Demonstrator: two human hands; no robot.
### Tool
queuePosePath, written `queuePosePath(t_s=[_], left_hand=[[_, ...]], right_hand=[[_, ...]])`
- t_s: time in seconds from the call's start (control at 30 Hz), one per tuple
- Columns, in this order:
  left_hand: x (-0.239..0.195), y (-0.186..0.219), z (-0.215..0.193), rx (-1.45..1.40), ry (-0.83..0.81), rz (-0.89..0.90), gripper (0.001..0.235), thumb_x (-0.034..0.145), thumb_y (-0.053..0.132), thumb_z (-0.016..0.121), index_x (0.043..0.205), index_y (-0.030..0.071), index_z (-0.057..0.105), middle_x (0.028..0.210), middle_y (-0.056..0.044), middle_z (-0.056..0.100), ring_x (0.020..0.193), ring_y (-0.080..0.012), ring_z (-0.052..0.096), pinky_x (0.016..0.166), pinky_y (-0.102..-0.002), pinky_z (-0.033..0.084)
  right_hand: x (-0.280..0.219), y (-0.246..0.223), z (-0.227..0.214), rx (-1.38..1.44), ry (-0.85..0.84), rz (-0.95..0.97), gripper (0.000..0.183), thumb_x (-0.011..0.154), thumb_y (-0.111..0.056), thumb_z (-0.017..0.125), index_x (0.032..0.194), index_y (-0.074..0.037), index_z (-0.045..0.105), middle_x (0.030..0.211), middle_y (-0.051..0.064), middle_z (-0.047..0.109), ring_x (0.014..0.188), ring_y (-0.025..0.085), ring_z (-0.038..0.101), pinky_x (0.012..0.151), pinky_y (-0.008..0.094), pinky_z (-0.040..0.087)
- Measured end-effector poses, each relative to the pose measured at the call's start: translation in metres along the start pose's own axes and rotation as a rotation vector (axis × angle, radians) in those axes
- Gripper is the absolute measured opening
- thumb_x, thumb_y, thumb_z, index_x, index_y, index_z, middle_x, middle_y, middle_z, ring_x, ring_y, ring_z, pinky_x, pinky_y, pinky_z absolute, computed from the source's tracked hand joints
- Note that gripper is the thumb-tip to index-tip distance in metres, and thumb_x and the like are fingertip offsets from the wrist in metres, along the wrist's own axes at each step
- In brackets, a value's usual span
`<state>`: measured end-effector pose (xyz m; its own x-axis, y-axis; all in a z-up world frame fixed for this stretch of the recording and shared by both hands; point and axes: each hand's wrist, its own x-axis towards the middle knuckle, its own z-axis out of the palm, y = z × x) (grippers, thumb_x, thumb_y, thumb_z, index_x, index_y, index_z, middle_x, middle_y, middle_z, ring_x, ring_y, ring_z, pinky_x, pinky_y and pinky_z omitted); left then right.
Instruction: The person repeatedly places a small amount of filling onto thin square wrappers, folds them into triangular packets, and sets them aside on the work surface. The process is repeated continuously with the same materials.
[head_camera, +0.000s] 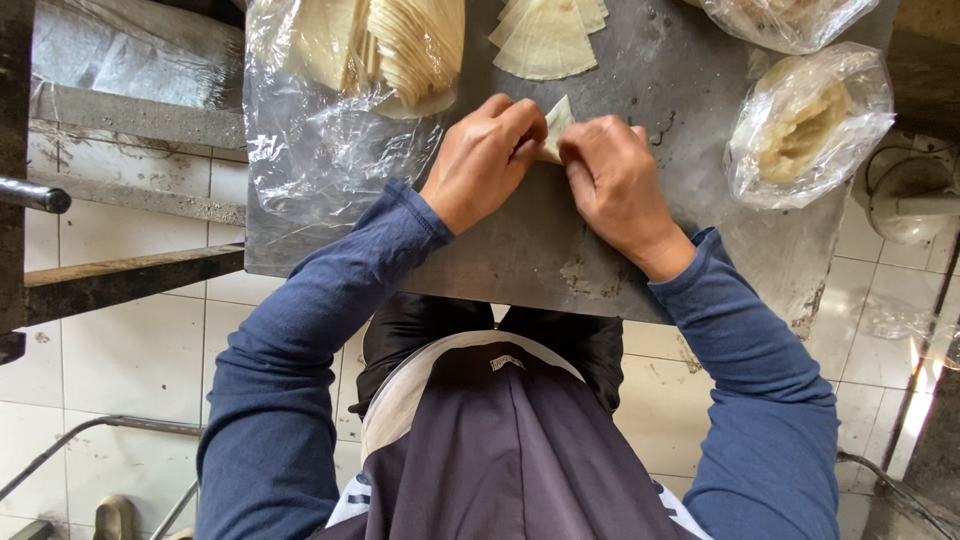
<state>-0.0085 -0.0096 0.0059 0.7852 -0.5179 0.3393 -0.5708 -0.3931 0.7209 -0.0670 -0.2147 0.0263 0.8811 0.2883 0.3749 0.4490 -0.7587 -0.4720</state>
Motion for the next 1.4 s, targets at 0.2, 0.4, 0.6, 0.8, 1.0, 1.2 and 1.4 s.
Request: queuePosePath(t_s=[0.2, 0.4, 0.6, 0.8, 1.0, 1.2, 1.4], left_hand=[[0.003, -0.014, -0.007, -0.067, -0.139, 0.154, 0.020, 0.089, 0.010, 0.078, 0.103, 0.004, 0.065, 0.099, -0.015, 0.063, 0.085, -0.0354, 0.066, 0.073, -0.042, 0.055], [0.002, -0.010, 0.005, 0.069, -0.086, 0.068, 0.015, 0.092, 0.009, 0.076, 0.102, 0.002, 0.066, 0.100, -0.014, 0.063, 0.091, -0.0369, 0.065, 0.078, -0.044, 0.053], [0.002, -0.007, 0.001, 0.055, -0.032, -0.041, 0.012, 0.090, 0.011, 0.077, 0.097, 0.006, 0.068, 0.096, -0.012, 0.064, 0.091, -0.0354, 0.065, 0.077, -0.044, 0.052], [0.005, -0.006, -0.001, 0.064, -0.001, 0.012, 0.016, 0.094, 0.017, 0.078, 0.099, 0.007, 0.067, 0.096, -0.011, 0.062, 0.094, -0.0334, 0.063, 0.078, -0.043, 0.052], [0.004, -0.010, 0.010, 0.155, 0.048, 0.014, 0.017, 0.094, 0.018, 0.077, 0.099, 0.006, 0.066, 0.098, -0.011, 0.061, 0.094, -0.0330, 0.064, 0.076, -0.044, 0.053], [0.007, -0.013, 0.012, 0.153, 0.048, 0.017, 0.017, 0.098, 0.019, 0.076, 0.102, 0.006, 0.066, 0.100, -0.010, 0.061, 0.093, -0.0309, 0.065, 0.076, -0.042, 0.055], [0.004, -0.013, 0.005, 0.187, 0.055, 0.144, 0.014, 0.093, 0.014, 0.075, 0.102, 0.007, 0.067, 0.102, -0.008, 0.060, 0.097, -0.0304, 0.065, 0.077, -0.042, 0.055]], right_hand=[[0.000, 0.000, 0.000, -0.125, -0.049, -0.069, 0.018, 0.095, -0.010, 0.078, 0.110, -0.010, 0.069, 0.104, 0.005, 0.062, 0.100, 0.024, 0.060, 0.089, 0.039, 0.037], [0.001, 0.003, 0.000, -0.013, -0.055, -0.024, 0.019, 0.101, -0.010, 0.076, 0.118, -0.008, 0.067, 0.103, 0.002, 0.061, 0.100, 0.021, 0.060, 0.094, 0.038, 0.036], [0.001, 0.005, 0.001, -0.135, -0.052, -0.086, 0.017, 0.101, -0.015, 0.078, 0.115, -0.012, 0.068, 0.104, 0.003, 0.062, 0.100, 0.022, 0.059, 0.093, 0.039, 0.034], [0.002, 0.003, 0.005, -0.261, 0.006, -0.114, 0.017, 0.105, -0.016, 0.076, 0.120, -0.013, 0.068, 0.106, 0.002, 0.058, 0.100, 0.021, 0.056, 0.094, 0.039, 0.034], [0.007, 0.004, 0.002, -0.228, -0.020, -0.125, 0.018, 0.104, -0.018, 0.074, 0.117, -0.009, 0.066, 0.104, 0.003, 0.057, 0.096, 0.023, 0.054, 0.091, 0.041, 0.033], [0.009, 0.005, 0.008, -0.312, 0.045, -0.099, 0.010, 0.106, -0.018, 0.073, 0.111, -0.014, 0.065, 0.105, 0.002, 0.057, 0.099, 0.022, 0.055, 0.093, 0.038, 0.033], [0.003, 0.003, 0.002, -0.331, 0.023, -0.112, 0.015, 0.108, -0.015, 0.071, 0.121, -0.009, 0.068, 0.110, 0.000, 0.062, 0.103, 0.020, 0.057, 0.096, 0.041, 0.033]])
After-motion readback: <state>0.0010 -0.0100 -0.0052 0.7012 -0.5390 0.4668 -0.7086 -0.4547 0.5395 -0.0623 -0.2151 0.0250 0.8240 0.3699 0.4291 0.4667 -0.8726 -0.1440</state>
